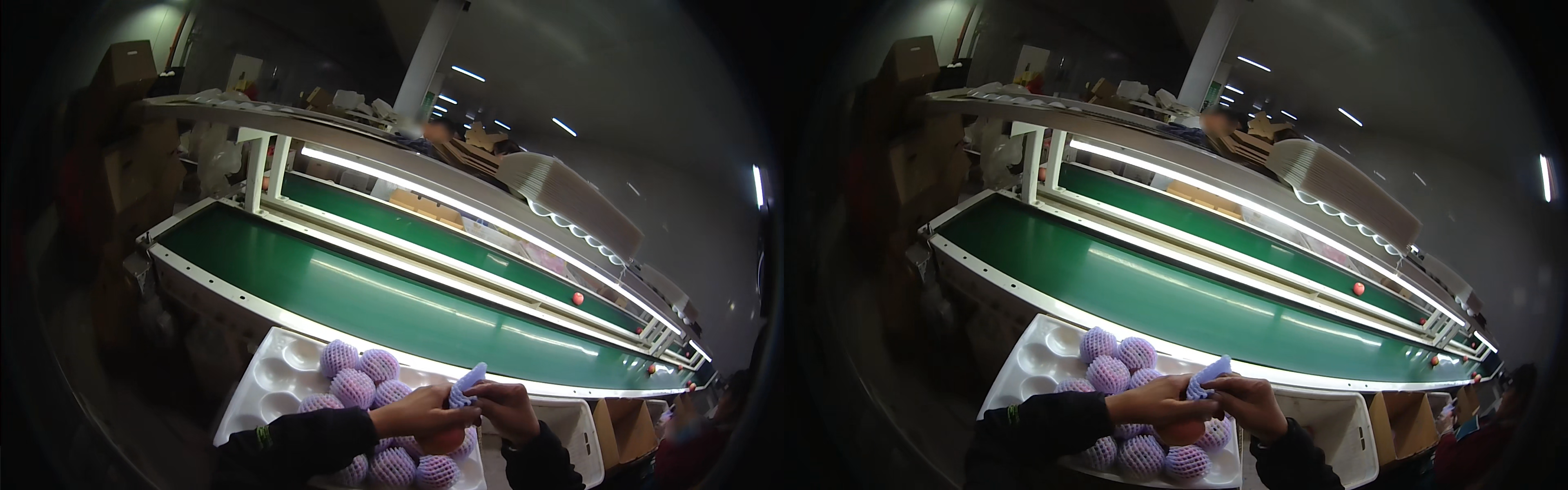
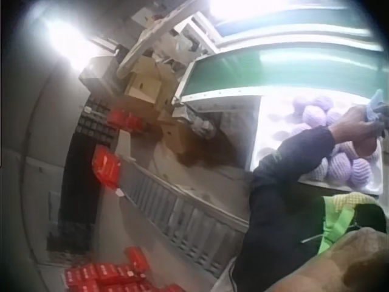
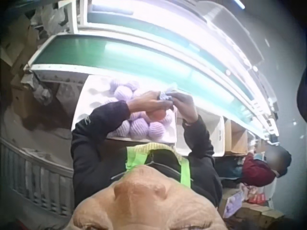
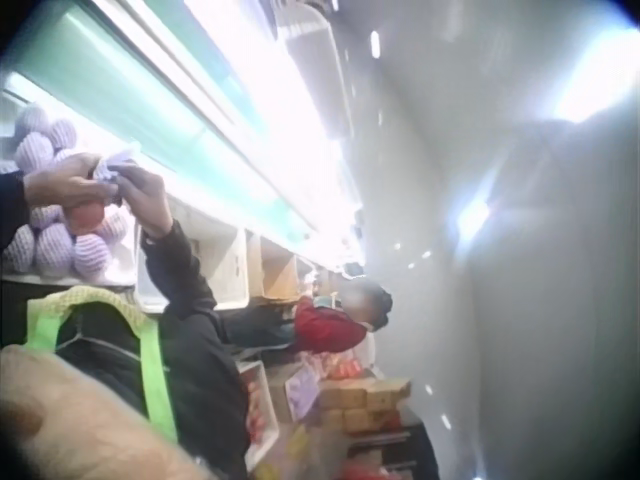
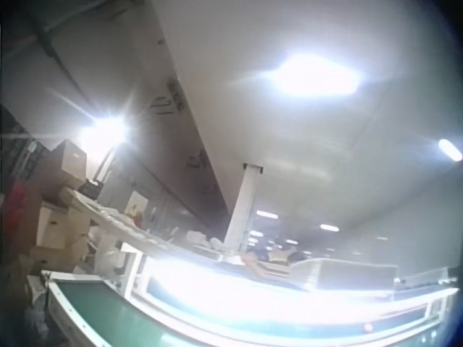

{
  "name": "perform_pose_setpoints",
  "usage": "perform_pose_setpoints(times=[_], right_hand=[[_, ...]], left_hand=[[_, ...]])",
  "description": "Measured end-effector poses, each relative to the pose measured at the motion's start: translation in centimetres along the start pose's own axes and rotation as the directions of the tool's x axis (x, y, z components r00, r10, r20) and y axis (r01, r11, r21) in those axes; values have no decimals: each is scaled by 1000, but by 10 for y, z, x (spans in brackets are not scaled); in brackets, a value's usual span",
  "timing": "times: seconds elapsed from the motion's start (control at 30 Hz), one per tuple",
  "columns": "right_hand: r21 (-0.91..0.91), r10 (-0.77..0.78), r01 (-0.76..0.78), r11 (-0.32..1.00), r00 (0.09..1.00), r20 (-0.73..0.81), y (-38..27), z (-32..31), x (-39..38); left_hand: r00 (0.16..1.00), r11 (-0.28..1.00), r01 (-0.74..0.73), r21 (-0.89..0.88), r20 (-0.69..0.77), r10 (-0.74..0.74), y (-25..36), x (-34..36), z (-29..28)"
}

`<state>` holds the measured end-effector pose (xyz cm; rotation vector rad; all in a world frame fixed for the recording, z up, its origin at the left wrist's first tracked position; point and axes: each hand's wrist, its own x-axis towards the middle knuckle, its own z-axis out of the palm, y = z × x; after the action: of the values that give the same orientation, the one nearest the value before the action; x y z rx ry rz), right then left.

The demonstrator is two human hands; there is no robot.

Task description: The person wraps individual apples in purple foam netting and places them into a white tray. The person repeatedly picks apples from a bin, wraps each one, and arranges them in the tray.

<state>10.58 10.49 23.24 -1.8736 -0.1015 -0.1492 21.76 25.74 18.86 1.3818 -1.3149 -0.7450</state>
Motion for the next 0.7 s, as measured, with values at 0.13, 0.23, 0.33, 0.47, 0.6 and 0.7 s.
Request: perform_pose_setpoints(times=[0.13,0.23,0.33,0.47,0.6,0.7], right_hand=[[-79,-5,-4,997,994,-107,-7,-2,1],[-423,-218,114,899,954,-207,-18,1,5],[-876,-687,314,367,726,-27,-31,24,12],[-714,-688,666,219,624,371,-51,55,3],[-866,-638,461,194,730,246,-36,42,16],[-918,-483,336,209,852,201,-25,31,21]], left_hand=[[998,998,-54,-28,-22,53,1,4,-9],[999,1000,-13,-5,-41,13,7,5,-19],[976,986,-162,41,-144,166,9,6,-28],[932,951,-310,11,-197,306,12,5,-34],[802,810,-464,358,-219,556,3,7,-38],[731,639,-444,628,-158,664,2,7,-37]])
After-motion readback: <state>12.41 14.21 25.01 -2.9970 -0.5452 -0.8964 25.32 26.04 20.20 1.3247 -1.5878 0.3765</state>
